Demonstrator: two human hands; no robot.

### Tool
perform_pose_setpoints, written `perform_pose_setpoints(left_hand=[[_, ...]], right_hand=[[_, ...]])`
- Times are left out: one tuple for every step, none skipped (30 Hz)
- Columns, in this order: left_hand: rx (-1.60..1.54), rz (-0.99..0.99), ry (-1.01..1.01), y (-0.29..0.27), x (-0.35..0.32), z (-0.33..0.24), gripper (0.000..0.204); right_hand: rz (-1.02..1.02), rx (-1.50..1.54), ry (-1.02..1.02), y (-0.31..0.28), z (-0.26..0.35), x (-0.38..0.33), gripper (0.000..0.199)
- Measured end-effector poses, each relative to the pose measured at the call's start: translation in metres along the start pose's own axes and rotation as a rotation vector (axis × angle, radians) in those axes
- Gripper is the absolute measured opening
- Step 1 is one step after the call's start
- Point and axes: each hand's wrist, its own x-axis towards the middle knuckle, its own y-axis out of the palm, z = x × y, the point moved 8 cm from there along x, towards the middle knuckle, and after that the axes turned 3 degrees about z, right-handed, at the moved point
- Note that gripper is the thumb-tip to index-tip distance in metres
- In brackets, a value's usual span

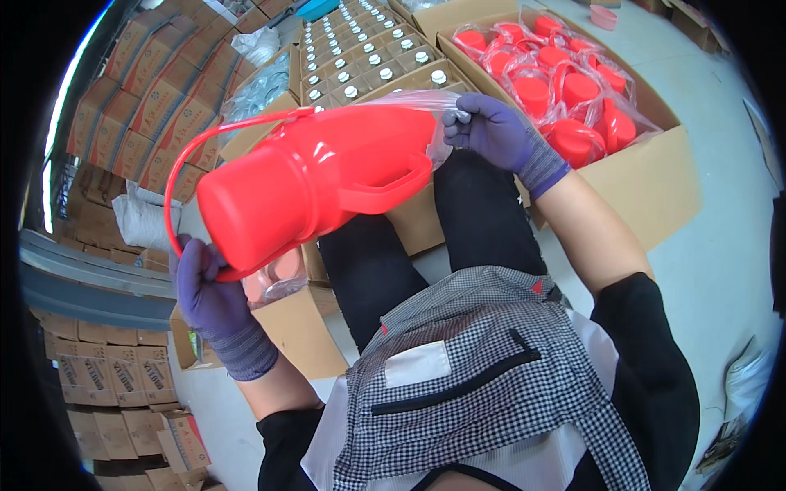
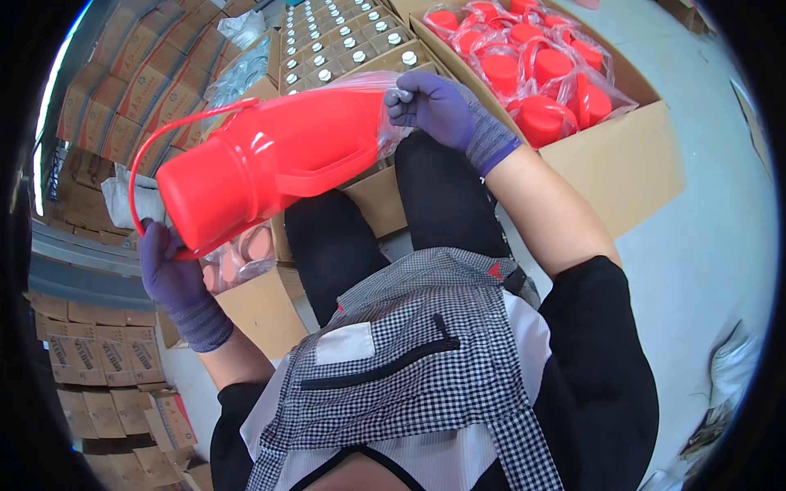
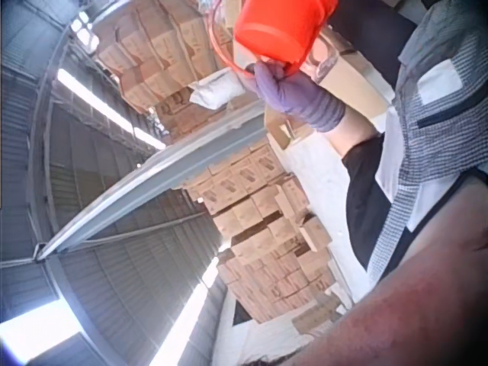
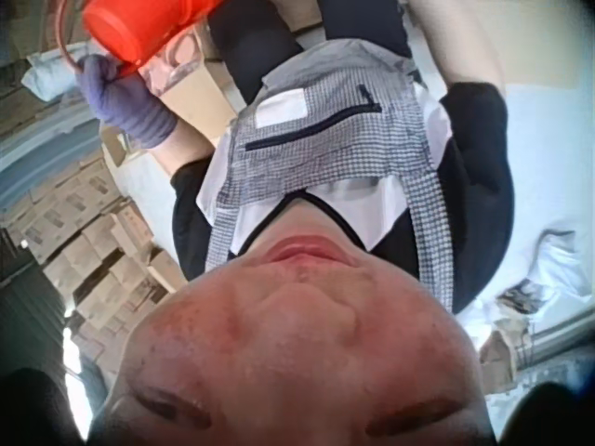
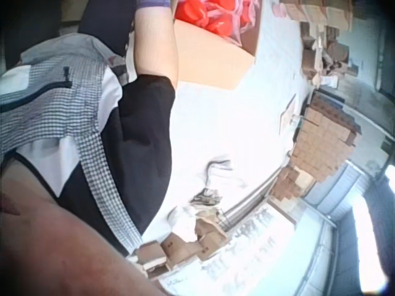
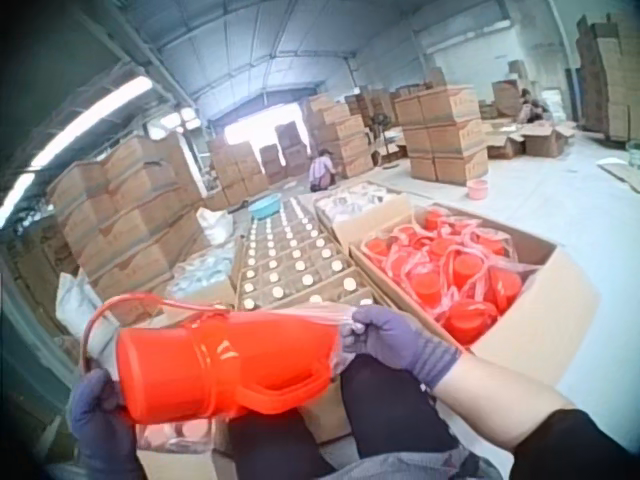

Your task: The person assembles red and pink plastic pitchers by inserting a metal bowl into the body, securing a lid, and placing the completed unit into a plastic bag. The person repeats this process for multiple pitchers of both colors.

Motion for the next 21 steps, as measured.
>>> perform_pose_setpoints(left_hand=[[0.013,-0.003,0.001,-0.004,-0.002,-0.006,0.006],[0.027,-0.007,-0.002,-0.009,-0.003,-0.014,0.004],[0.023,-0.067,-0.008,-0.018,-0.006,-0.021,0.003],[0.065,-0.076,-0.026,-0.024,-0.011,-0.028,0.005],[0.044,-0.021,-0.043,-0.025,-0.014,-0.033,0.006],[0.020,-0.047,-0.079,-0.033,-0.019,-0.036,0.006],[-0.001,-0.061,-0.115,-0.040,-0.024,-0.037,0.006],[-0.023,-0.075,-0.151,-0.047,-0.029,-0.037,0.005],[-0.002,-0.129,-0.171,-0.058,-0.033,-0.037,0.005],[0.018,-0.184,-0.191,-0.069,-0.038,-0.035,0.005],[0.034,-0.240,-0.210,-0.079,-0.042,-0.032,0.005],[-0.038,-0.207,-0.258,-0.081,-0.044,-0.024,0.005],[-0.112,-0.172,-0.305,-0.082,-0.045,-0.016,0.005],[-0.229,-0.146,-0.369,-0.082,-0.046,-0.007,0.006],[-0.175,-0.158,-0.350,-0.087,-0.044,-0.006,0.006],[-0.162,-0.182,-0.347,-0.091,-0.043,-0.002,0.006],[-0.151,-0.204,-0.344,-0.095,-0.041,0.000,0.007],[-0.052,-0.218,-0.322,-0.099,-0.038,0.001,0.007],[0.045,-0.231,-0.300,-0.103,-0.035,0.000,0.007],[0.064,-0.234,-0.297,-0.104,-0.033,0.002,0.008],[0.084,-0.236,-0.294,-0.106,-0.031,0.005,0.009]], right_hand=[[-0.029,-0.013,0.021,-0.003,-0.001,-0.001,0.024],[-0.011,-0.037,0.029,-0.002,-0.001,-0.001,0.023],[-0.096,-0.176,0.014,-0.010,0.001,-0.002,0.023],[-0.181,-0.318,0.003,-0.017,0.005,-0.001,0.023],[-0.188,-0.447,-0.029,-0.017,0.008,-0.001,0.024],[-0.234,-0.509,0.039,-0.022,0.004,0.001,0.021],[-0.174,-0.835,0.007,-0.015,0.006,0.003,0.020],[-0.070,-1.154,-0.021,-0.003,0.005,0.006,0.019],[-0.063,-1.407,0.001,0.001,-0.001,0.006,0.020],[-0.045,-1.538,-0.118,0.013,0.000,0.005,0.022],[-0.136,-1.608,-0.183,0.018,0.001,0.001,0.026],[-0.229,-1.676,-0.226,0.023,0.000,-0.006,0.032],[-0.326,-1.749,-0.190,0.026,-0.007,-0.014,0.038],[-0.276,-1.794,-0.525,0.054,-0.003,-0.028,0.046],[-0.100,-1.790,-0.562,0.069,-0.018,-0.038,0.049],[0.087,-1.787,-0.558,0.082,-0.034,-0.048,0.051],[0.281,-1.810,-0.524,0.091,-0.049,-0.059,0.054],[0.302,-1.800,-0.496,0.093,-0.055,-0.066,0.052],[0.331,-1.825,-0.440,0.093,-0.062,-0.073,0.049],[0.420,-1.857,-0.342,0.088,-0.070,-0.081,0.047],[0.376,-1.890,-0.345,0.084,-0.067,-0.087,0.043]])
